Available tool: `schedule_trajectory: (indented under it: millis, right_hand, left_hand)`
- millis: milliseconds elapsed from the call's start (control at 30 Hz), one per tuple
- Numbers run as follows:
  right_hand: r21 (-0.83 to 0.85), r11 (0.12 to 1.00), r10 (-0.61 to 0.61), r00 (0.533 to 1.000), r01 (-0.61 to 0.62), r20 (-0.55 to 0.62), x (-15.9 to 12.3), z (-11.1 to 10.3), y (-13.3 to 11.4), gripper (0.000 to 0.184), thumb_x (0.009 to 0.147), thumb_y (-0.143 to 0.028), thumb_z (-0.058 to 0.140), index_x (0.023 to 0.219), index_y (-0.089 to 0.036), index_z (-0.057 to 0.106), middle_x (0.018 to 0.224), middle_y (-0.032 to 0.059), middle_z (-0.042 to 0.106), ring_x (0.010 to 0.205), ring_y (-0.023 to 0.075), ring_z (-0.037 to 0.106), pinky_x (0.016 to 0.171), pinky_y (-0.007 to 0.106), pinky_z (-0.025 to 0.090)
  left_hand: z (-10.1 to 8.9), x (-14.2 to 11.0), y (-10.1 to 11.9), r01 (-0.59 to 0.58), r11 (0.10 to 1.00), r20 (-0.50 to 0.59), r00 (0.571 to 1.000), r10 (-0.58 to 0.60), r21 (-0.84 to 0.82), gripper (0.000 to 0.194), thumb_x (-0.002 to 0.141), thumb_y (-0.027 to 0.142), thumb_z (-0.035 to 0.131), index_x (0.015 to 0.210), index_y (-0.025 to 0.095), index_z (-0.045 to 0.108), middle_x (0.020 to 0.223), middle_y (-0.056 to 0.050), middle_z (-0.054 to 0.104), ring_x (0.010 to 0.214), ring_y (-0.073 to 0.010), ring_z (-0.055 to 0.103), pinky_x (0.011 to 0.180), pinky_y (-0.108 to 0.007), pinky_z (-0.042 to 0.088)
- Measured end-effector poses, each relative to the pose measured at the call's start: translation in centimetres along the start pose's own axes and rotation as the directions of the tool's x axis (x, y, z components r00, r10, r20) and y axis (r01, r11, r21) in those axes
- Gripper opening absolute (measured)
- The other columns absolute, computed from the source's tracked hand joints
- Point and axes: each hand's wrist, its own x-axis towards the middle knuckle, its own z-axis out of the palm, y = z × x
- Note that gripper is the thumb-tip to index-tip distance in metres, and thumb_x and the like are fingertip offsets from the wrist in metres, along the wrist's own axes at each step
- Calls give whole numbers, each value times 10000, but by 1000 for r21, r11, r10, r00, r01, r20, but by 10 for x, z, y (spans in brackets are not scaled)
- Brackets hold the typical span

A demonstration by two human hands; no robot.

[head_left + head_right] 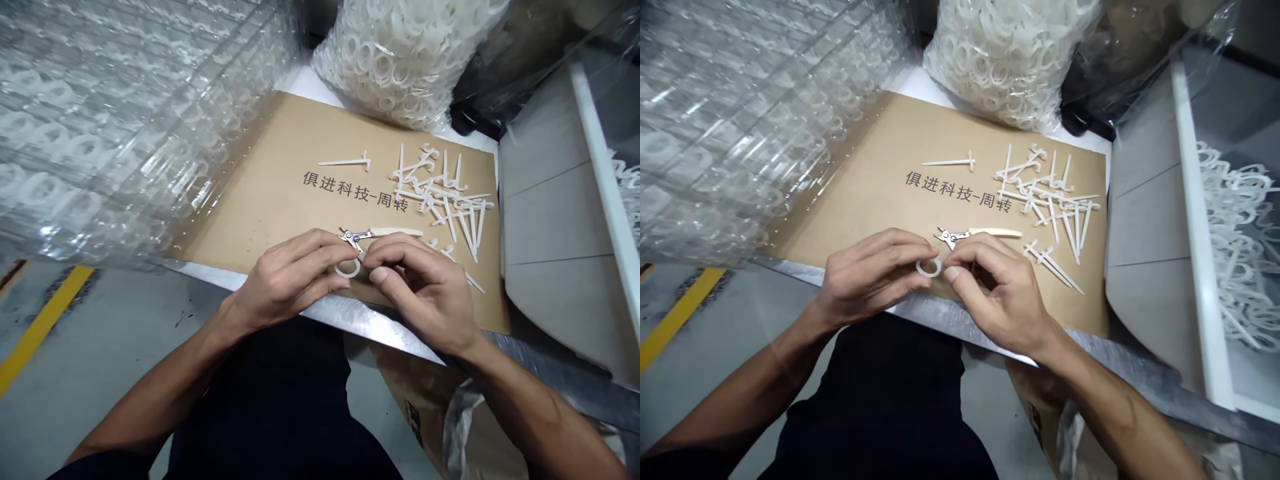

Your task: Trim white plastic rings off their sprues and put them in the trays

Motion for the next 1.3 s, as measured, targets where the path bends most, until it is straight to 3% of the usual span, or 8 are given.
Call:
schedule_trajectory:
  millis: [200,433,900,1300]
  right_hand:
    - [121,985,120,993,-120,7,0,9,5,130,945,-104,658,853,-190,686,861,33,702,827,187,664,766,342,516]
    - [154,969,190,981,-192,28,2,8,3,161,938,-105,643,809,-182,699,847,39,710,825,185,665,750,329,502]
    - [217,948,227,972,-233,53,2,6,1,170,933,-104,634,796,-187,691,834,26,687,793,169,634,747,320,489]
    - [120,975,183,982,-188,47,2,6,4,197,918,-84,622,782,-215,680,815,14,702,765,177,648,732,339,511]
  left_hand:
    - [1,1,2,5,998,55,998,-2,-62,264,950,170,713,1202,112,658,1075,-107,723,1028,-166,692,916,-273,574]
    - [2,-2,1,28,998,79,997,-23,-52,286,981,259,686,1245,155,653,1106,-93,737,1044,-163,702,914,-270,580]
    - [1,0,2,48,998,74,996,-45,-46,310,973,273,694,1249,139,650,1067,-88,734,1004,-154,706,884,-257,576]
    - [3,-1,-1,26,996,89,996,-18,-87,279,986,265,673,1253,188,654,1109,-94,742,1012,-170,717,904,-281,592]
